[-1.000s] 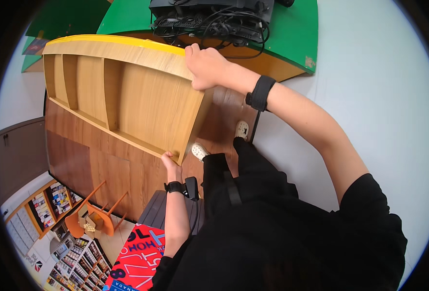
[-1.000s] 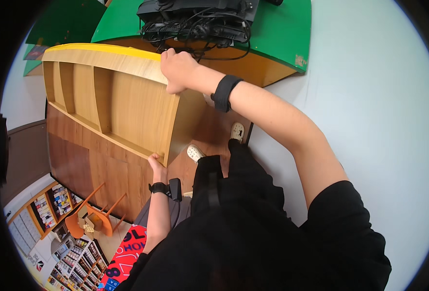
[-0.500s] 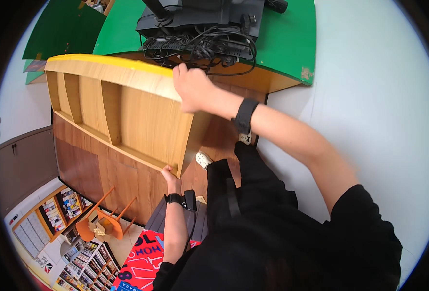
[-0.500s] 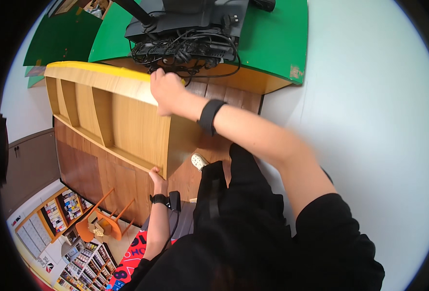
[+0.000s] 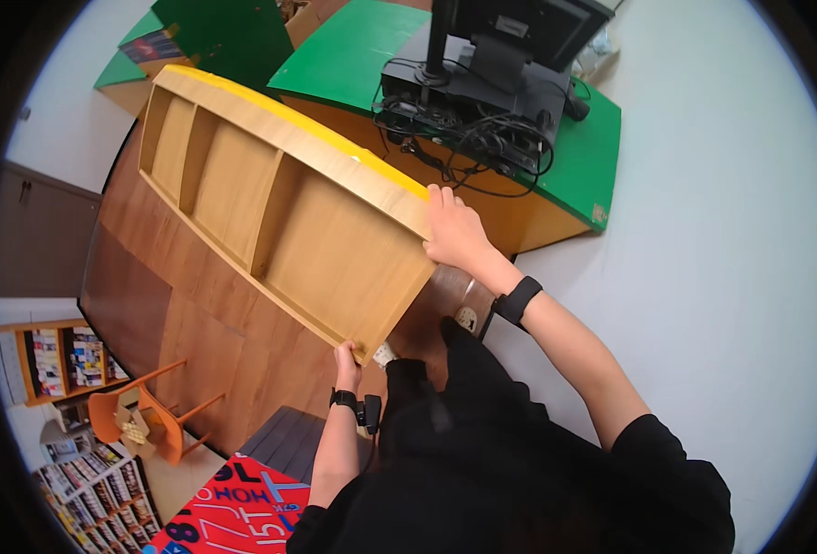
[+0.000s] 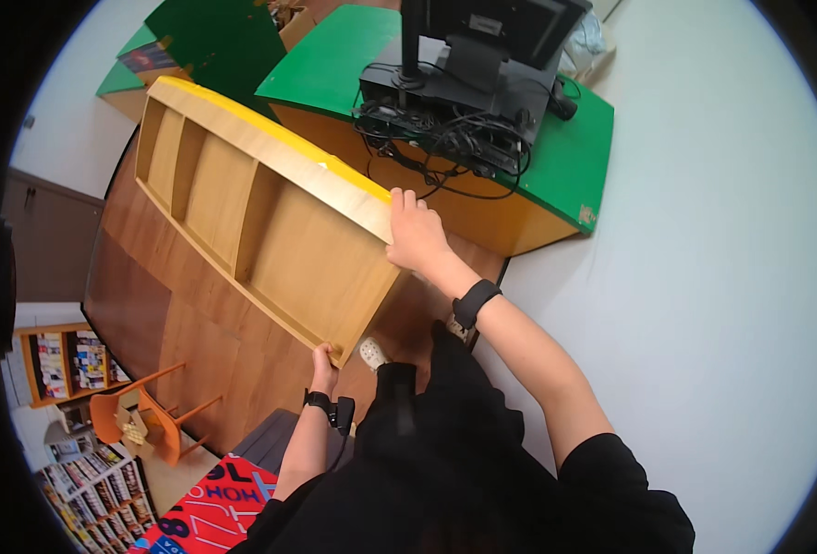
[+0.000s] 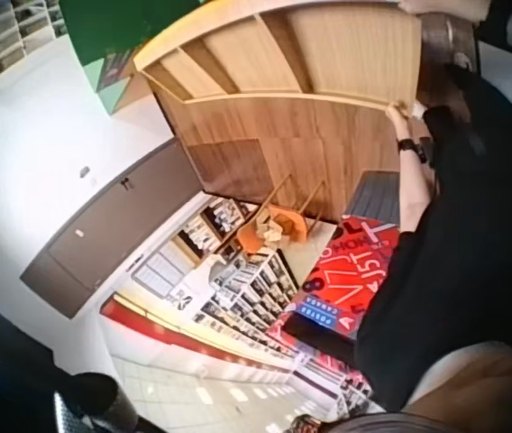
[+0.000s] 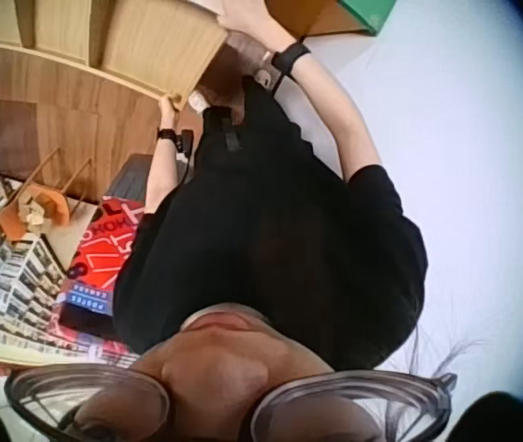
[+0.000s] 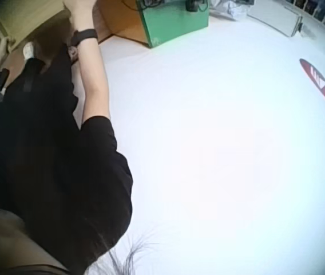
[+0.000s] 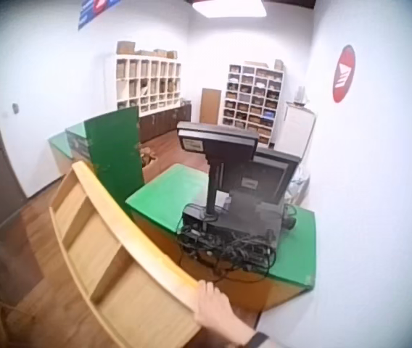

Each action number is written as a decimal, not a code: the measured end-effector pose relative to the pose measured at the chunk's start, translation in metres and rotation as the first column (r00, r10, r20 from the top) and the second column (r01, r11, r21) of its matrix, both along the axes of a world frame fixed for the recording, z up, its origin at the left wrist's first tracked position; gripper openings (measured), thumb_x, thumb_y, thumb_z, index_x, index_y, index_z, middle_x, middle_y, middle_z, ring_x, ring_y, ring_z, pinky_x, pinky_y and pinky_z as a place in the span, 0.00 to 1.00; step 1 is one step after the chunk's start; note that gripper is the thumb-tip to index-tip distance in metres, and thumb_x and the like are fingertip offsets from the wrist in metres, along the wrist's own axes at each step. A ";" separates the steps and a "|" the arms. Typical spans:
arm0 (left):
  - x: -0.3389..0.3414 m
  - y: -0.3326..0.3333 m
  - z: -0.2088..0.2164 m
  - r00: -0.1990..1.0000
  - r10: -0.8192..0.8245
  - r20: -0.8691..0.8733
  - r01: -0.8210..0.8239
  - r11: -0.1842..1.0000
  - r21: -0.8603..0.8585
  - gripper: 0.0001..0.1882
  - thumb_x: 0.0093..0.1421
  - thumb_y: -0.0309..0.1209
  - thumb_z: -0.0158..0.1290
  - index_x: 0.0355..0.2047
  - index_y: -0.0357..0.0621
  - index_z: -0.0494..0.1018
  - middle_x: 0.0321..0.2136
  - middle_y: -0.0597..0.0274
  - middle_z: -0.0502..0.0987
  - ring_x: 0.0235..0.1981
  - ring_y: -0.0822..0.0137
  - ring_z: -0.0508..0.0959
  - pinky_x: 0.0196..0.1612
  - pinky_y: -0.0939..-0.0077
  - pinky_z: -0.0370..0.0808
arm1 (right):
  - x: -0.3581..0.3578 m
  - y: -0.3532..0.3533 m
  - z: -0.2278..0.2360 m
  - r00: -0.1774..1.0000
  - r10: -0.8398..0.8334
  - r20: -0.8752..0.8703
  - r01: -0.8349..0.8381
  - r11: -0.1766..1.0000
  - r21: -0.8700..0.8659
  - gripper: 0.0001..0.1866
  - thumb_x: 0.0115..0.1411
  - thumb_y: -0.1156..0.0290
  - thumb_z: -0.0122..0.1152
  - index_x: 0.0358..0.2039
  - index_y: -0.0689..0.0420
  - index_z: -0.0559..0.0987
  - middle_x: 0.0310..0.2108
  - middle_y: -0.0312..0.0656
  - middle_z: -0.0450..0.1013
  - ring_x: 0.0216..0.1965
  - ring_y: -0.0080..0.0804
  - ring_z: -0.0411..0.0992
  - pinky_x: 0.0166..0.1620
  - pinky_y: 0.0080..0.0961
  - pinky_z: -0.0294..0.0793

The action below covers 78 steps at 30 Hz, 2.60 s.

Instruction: The person assembles a wooden display stand by lifting and rotating a curved wooden frame and a large red branded panel. They position the wooden frame on the floor and then lift the red panel to attach it to the frame, completing the assembly of the display unit.

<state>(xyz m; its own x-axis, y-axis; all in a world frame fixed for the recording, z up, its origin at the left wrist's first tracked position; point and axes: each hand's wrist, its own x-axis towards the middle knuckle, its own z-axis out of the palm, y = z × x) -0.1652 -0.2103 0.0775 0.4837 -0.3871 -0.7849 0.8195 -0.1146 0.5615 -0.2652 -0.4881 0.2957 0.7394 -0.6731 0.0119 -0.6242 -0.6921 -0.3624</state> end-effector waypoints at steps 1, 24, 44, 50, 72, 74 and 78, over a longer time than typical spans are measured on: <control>-0.001 0.001 0.000 1.000 -0.023 0.011 0.023 1.000 -0.010 0.02 0.36 0.24 0.40 0.16 0.40 0.61 0.17 0.64 0.63 0.20 0.69 0.65 0.22 0.77 0.63 | -0.001 -0.002 0.001 1.000 0.014 -0.009 -0.014 1.000 -0.017 0.39 0.30 0.71 0.58 0.45 0.68 0.54 0.34 0.52 0.59 0.34 0.47 0.63 0.35 0.32 0.67; -0.098 -0.102 0.124 0.410 -0.387 0.826 -0.507 0.656 0.559 0.14 0.45 0.27 0.44 0.32 0.31 0.63 0.33 0.46 0.64 0.40 0.50 0.61 0.47 0.65 0.56 | 0.059 -0.041 0.005 -0.119 0.984 -0.131 -0.990 -0.127 -0.056 0.09 0.35 0.65 0.50 0.06 0.55 0.71 0.09 0.41 0.66 0.14 0.35 0.64 0.31 0.24 0.59; -0.083 -0.154 0.126 0.193 -0.897 0.399 0.056 0.416 0.908 0.03 0.33 0.24 0.53 0.13 0.39 0.71 0.17 0.49 0.71 0.24 0.53 0.73 0.26 0.65 0.71 | 0.039 -0.081 -0.003 -0.224 0.934 -0.279 -0.963 -0.256 -0.084 0.10 0.37 0.64 0.50 0.06 0.52 0.72 0.11 0.40 0.68 0.15 0.33 0.66 0.28 0.25 0.61; -0.106 -0.205 0.131 0.210 -0.867 0.451 0.088 0.476 0.875 0.04 0.31 0.24 0.53 0.13 0.39 0.71 0.17 0.48 0.71 0.23 0.53 0.73 0.27 0.66 0.71 | 0.028 -0.133 0.000 -0.290 0.880 -0.376 -0.942 -0.332 -0.050 0.10 0.38 0.64 0.50 0.06 0.52 0.71 0.10 0.40 0.67 0.15 0.34 0.66 0.29 0.25 0.61; -0.109 -0.143 0.129 0.467 -0.521 0.714 0.245 0.853 0.462 0.15 0.43 0.31 0.50 0.33 0.38 0.70 0.26 0.51 0.73 0.30 0.56 0.73 0.35 0.71 0.69 | 0.004 -0.129 0.009 0.073 0.963 -0.261 -0.996 0.057 -0.070 0.12 0.40 0.68 0.50 0.06 0.59 0.70 0.11 0.44 0.65 0.20 0.35 0.64 0.34 0.28 0.60; -0.108 -0.086 0.145 0.547 -0.515 0.660 0.207 0.847 0.490 0.14 0.44 0.30 0.49 0.32 0.38 0.70 0.27 0.51 0.73 0.31 0.57 0.73 0.36 0.71 0.69 | -0.005 -0.110 0.009 0.200 0.932 -0.301 -0.978 0.173 -0.114 0.10 0.41 0.68 0.50 0.09 0.59 0.70 0.14 0.43 0.66 0.22 0.36 0.64 0.34 0.29 0.59; -0.135 0.036 0.123 0.658 -0.256 0.708 -0.129 0.888 0.442 0.11 0.44 0.28 0.48 0.29 0.38 0.70 0.27 0.52 0.73 0.32 0.57 0.73 0.35 0.73 0.69 | -0.024 -0.072 -0.008 0.533 0.748 -0.395 -0.804 0.593 0.039 0.12 0.46 0.64 0.48 0.16 0.61 0.69 0.19 0.48 0.66 0.27 0.42 0.66 0.35 0.34 0.63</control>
